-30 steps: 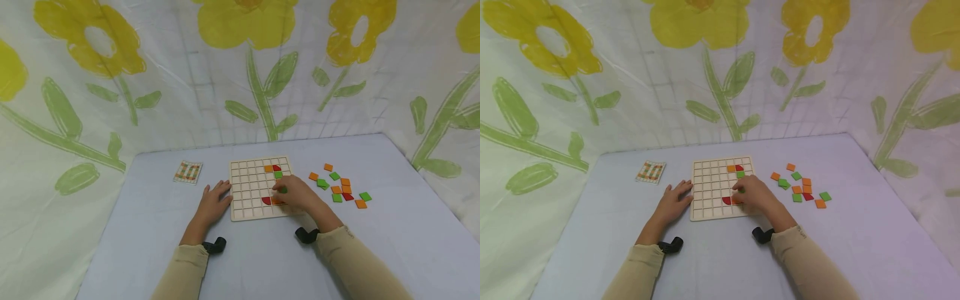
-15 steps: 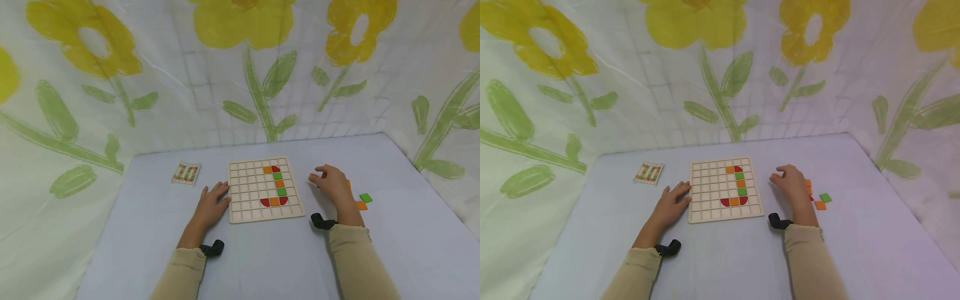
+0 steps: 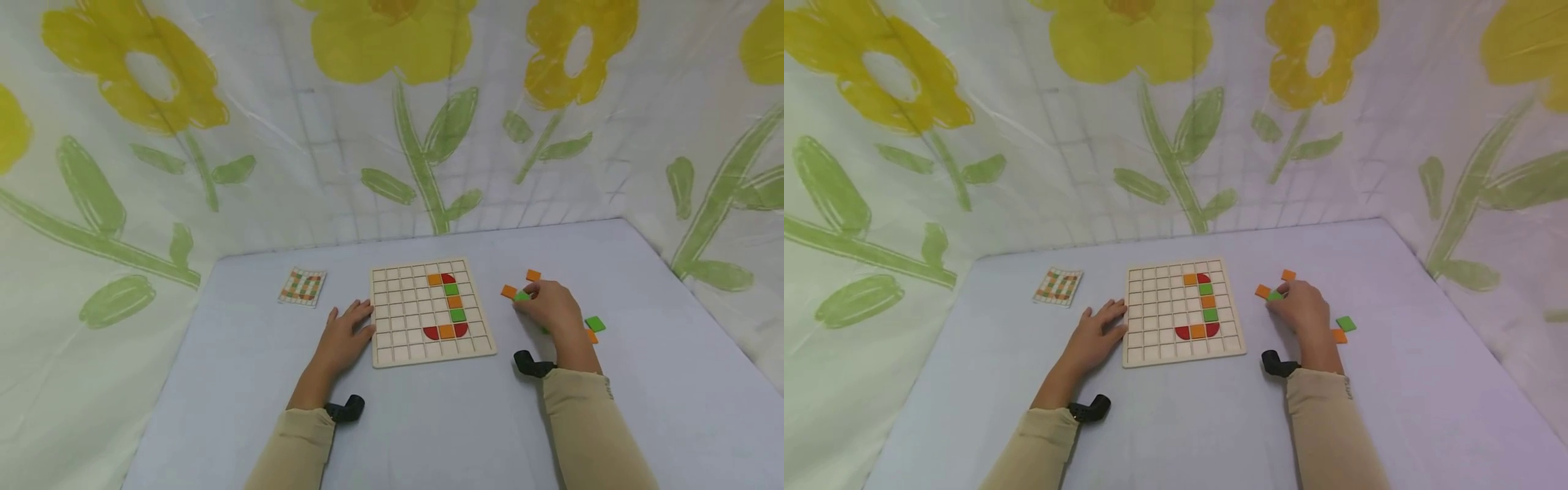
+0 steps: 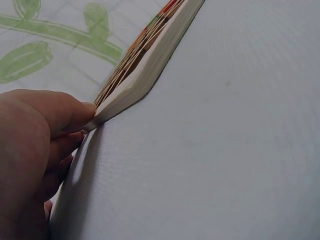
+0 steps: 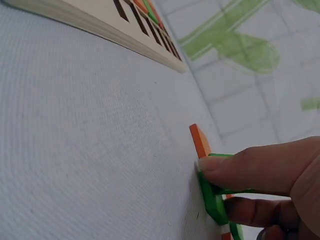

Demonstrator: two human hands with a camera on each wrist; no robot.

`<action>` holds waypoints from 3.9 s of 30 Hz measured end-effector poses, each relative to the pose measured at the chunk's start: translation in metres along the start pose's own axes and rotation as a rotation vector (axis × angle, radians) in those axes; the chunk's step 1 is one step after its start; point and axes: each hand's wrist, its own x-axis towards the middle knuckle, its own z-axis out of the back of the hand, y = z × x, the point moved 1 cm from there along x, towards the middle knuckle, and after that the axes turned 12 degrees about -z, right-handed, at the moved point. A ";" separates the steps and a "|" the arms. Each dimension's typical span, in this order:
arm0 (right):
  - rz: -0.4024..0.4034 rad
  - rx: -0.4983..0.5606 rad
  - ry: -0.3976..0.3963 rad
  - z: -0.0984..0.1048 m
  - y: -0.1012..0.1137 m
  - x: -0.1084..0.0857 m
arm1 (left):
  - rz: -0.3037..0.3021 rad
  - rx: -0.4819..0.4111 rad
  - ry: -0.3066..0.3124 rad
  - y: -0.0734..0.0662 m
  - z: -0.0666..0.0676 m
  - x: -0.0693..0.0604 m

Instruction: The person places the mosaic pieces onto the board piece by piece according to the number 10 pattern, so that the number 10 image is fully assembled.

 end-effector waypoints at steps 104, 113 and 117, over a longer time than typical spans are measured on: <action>0.126 0.014 -0.140 -0.014 0.006 0.005 | -0.021 0.005 -0.023 0.002 -0.002 -0.002; 0.081 0.030 -0.103 -0.018 0.009 0.008 | -0.037 0.016 -0.030 0.004 -0.002 -0.001; 0.089 0.036 -0.064 -0.023 0.017 0.008 | -0.030 0.016 -0.020 0.002 -0.002 -0.001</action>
